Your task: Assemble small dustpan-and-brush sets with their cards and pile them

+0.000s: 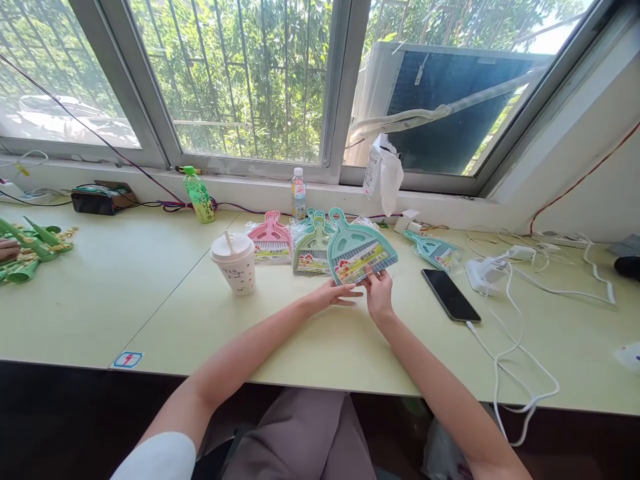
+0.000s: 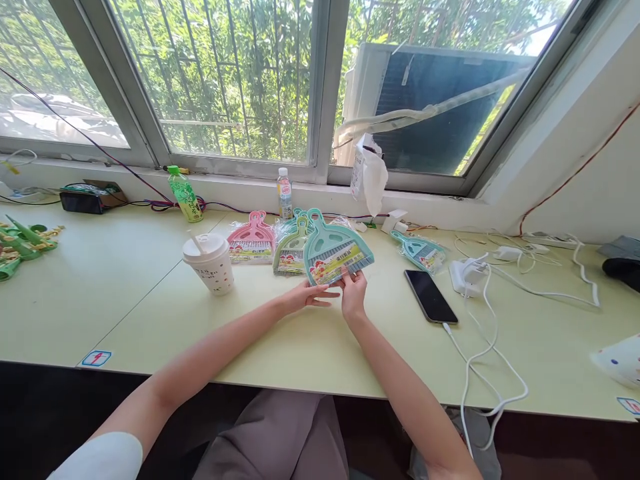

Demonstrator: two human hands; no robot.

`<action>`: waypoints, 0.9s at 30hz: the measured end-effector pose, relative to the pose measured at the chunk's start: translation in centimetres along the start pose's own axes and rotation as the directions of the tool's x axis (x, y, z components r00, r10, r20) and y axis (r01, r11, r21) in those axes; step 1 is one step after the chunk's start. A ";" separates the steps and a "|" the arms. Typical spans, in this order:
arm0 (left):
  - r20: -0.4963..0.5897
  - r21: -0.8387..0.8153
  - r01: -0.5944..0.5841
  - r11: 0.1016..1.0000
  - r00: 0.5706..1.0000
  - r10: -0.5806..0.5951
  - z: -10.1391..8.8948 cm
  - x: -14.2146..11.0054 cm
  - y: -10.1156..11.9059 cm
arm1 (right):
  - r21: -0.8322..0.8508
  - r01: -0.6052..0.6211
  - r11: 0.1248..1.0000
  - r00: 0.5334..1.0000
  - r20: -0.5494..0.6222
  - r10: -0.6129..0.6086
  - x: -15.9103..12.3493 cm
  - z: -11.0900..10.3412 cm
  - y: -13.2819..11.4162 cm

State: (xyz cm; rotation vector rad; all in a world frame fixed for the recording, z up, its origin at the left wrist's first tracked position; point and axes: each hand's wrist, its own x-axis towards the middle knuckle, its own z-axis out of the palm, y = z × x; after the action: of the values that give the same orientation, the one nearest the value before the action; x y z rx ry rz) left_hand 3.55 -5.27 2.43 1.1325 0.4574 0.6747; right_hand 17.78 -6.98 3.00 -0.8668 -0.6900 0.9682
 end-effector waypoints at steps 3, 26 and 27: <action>-0.092 -0.012 -0.092 0.996 0.992 0.091 -0.1 0.2 0.3 | 0.020 0.008 1.000 1.000 0.004 -0.008 -0.1 0.1 -0.1; -0.508 -0.192 -0.134 0.972 0.861 0.018 -6.2 0.4 3.7 | -0.668 0.738 0.096 0.641 0.648 -0.413 3.0 -3.3 -3.5; -0.468 -0.172 -0.111 0.979 0.883 0.018 -6.1 0.4 3.7 | -0.670 0.735 0.102 0.637 0.632 -0.441 3.1 -3.3 -3.4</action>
State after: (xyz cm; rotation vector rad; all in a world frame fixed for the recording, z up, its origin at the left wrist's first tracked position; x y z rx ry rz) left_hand -1.07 0.04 3.60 0.7958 0.7463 1.0362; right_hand 23.19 -6.21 4.71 -1.2230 -1.7867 -0.2228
